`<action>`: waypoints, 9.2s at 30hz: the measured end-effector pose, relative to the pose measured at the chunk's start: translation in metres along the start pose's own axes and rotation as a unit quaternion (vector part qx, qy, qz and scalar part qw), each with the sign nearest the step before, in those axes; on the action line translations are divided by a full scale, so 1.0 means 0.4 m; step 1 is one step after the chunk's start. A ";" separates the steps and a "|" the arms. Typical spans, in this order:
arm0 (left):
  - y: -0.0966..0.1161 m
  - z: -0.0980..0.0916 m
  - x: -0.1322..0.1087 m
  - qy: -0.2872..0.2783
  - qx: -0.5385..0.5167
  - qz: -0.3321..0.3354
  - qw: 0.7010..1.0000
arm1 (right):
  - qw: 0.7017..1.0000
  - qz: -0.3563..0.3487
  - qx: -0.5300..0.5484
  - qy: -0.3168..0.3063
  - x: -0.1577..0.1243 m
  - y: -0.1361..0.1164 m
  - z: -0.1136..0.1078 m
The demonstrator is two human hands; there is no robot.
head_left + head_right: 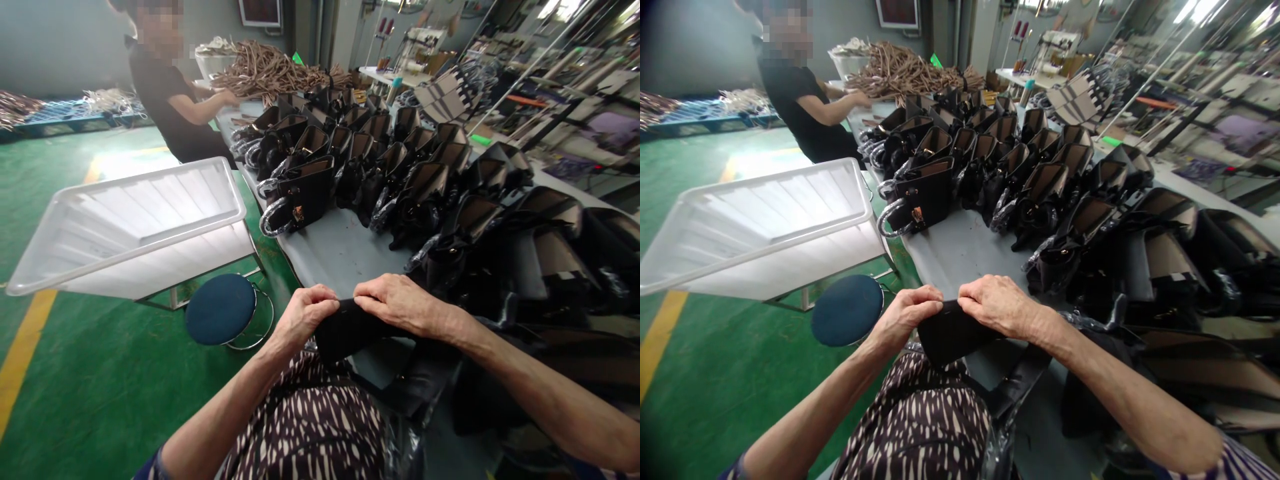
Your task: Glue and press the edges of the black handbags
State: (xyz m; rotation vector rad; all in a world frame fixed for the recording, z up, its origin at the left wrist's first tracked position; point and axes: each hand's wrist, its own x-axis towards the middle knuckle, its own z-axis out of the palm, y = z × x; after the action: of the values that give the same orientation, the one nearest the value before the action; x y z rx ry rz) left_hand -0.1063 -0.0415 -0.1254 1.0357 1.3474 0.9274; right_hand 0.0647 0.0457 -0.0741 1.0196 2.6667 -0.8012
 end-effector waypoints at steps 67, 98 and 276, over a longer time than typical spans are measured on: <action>0.018 -0.003 -0.040 0.026 -0.022 -0.064 0.997 | 0.996 0.031 0.085 -0.005 0.005 -0.060 0.005; -0.003 -0.043 -0.077 0.035 0.040 -0.018 0.998 | 0.994 0.017 0.094 0.047 0.021 -0.077 0.030; 0.135 0.160 0.127 0.002 0.479 0.227 0.848 | 0.909 0.308 0.073 0.273 -0.308 0.029 0.208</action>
State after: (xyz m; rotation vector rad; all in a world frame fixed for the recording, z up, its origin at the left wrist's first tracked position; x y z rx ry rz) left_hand -0.0376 0.0201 -0.0922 2.1899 1.6296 0.5347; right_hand 0.1625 -0.0621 -0.1068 2.2499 2.4049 -0.6380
